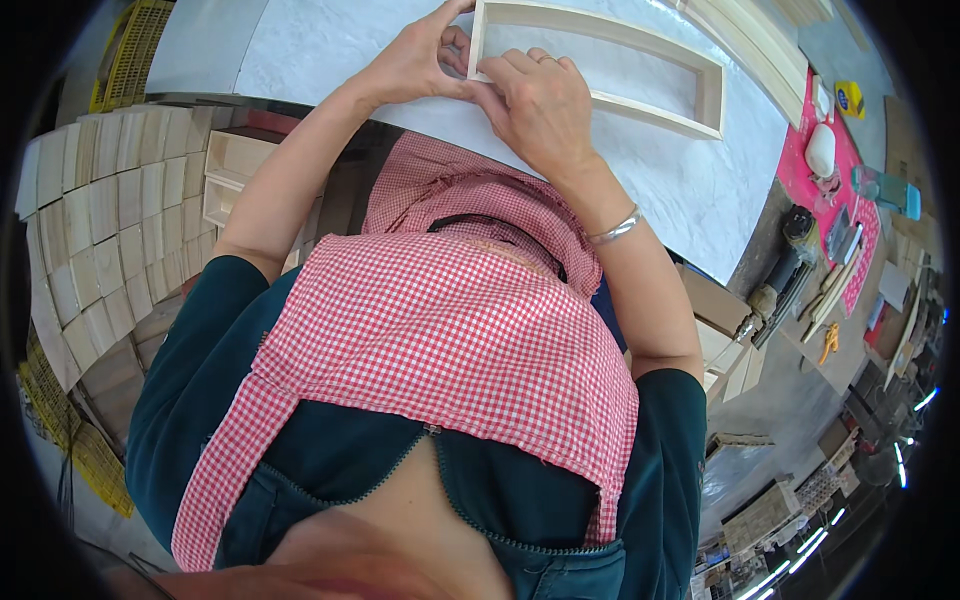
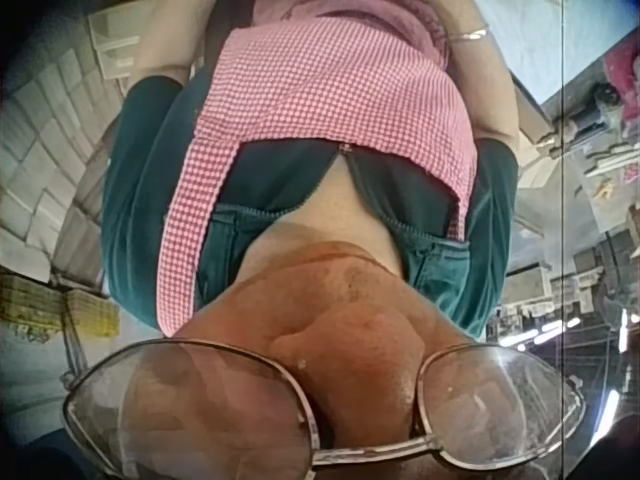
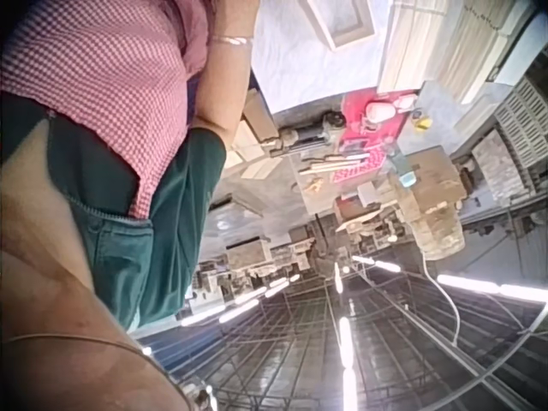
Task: Applying glue and using a staple gun to assemble small wooden boxes or trays.
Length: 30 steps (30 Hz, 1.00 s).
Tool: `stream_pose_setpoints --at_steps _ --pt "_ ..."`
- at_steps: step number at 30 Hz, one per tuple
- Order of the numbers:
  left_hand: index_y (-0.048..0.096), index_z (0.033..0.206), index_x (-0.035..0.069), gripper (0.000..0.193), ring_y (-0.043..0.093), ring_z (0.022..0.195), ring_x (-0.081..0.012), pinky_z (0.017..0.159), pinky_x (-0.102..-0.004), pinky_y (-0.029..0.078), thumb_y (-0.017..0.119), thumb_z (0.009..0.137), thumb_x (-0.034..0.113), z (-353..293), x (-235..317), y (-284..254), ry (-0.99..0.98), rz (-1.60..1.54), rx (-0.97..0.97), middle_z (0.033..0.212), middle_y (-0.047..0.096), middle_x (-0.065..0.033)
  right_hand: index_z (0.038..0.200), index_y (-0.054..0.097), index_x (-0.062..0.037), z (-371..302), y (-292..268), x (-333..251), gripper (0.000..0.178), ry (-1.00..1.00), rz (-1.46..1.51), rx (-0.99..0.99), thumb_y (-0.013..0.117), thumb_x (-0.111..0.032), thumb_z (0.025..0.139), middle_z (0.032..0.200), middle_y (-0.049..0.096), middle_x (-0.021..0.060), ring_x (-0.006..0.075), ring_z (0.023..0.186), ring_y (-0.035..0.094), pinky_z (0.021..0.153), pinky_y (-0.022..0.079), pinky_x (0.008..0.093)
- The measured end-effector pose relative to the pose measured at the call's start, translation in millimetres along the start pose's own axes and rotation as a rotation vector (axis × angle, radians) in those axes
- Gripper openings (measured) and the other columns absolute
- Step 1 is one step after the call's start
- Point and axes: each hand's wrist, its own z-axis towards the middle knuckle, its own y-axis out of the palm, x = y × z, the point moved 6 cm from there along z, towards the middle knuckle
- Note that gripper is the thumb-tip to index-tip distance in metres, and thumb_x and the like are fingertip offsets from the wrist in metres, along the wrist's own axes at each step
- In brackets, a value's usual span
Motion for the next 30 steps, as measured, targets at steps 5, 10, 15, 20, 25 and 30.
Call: stream_pose_setpoints --at_steps 5,10,15,20,25,30 --pt "0.029 0.152 0.003 0.112 0.059 0.095 -0.0234 0.086 -0.0308 0.05 0.095 0.063 0.021 -3.8 0.8 -1.7 0.017 -0.002 -0.003 0.117 0.06 -0.0158 0.098 0.07 -0.0115 1.4 0.2 -4.8 0.021 -0.052 -0.007 0.022 0.078 -0.022 0.082 0.087 0.068 -0.0007 0.0157 0.074 0.06 0.068 0.045 0.0276" --pt "0.028 0.152 0.001 0.108 0.06 0.097 -0.0204 0.083 -0.0299 0.051 0.092 0.068 0.022 -8.4 5.5 0.5 0.061 0.058 0.003 0.119 0.059 -0.0186 0.099 0.073 -0.0151 -6.2 -3.1 -4.3 0.021 -0.044 0.104 0.144 0.078 -0.018 0.08 0.091 0.068 -0.0011 0.0155 0.075 0.06 0.071 0.045 0.0285" --pt "0.047 0.141 0.001 0.067 0.067 0.09 -0.0217 0.08 -0.0304 0.056 0.075 0.08 0.007 -15.1 23.3 -2.2 0.298 0.064 0.148 0.112 0.066 -0.0131 0.102 0.073 -0.0194 -12.1 1.0 1.4 0.023 -0.136 0.132 0.138 0.069 -0.013 0.081 0.095 0.065 -0.0026 0.0171 0.08 0.061 0.079 0.045 0.0341" --pt "0.028 0.153 0.002 0.096 0.065 0.107 -0.0301 0.089 -0.0332 0.055 0.081 0.074 0.004 -7.4 -0.4 -11.2 0.056 0.014 0.055 0.127 0.06 -0.0237 0.096 0.068 -0.0197 -12.0 9.7 1.0 0.014 -0.135 -0.078 0.181 0.064 -0.021 0.083 0.099 0.063 -0.0037 0.0169 0.091 0.06 0.085 0.043 0.0346" --pt "0.022 0.157 0.003 0.097 0.059 0.12 -0.0306 0.097 -0.0346 0.051 0.078 0.077 -0.001 19.7 -1.3 5.3 0.138 0.02 0.019 0.139 0.051 -0.0266 0.101 0.066 -0.0141 -43.3 -18.9 15.7 0.019 0.069 0.045 0.413 0.07 -0.019 0.082 0.108 0.066 0.0038 0.0239 0.1 0.061 0.094 0.045 0.0382" --pt "0.022 0.157 0.002 0.095 0.058 0.12 -0.0311 0.099 -0.0347 0.051 0.075 0.078 -0.005 5.7 -6.3 -1.3 0.091 0.05 0.021 0.141 0.05 -0.0268 0.108 0.068 -0.0073 -146.7 -95.6 50.3 0.032 0.43 0.116 0.702 0.073 -0.009 0.076 0.105 0.068 0.0074 0.0252 0.094 0.059 0.088 0.048 0.0352"
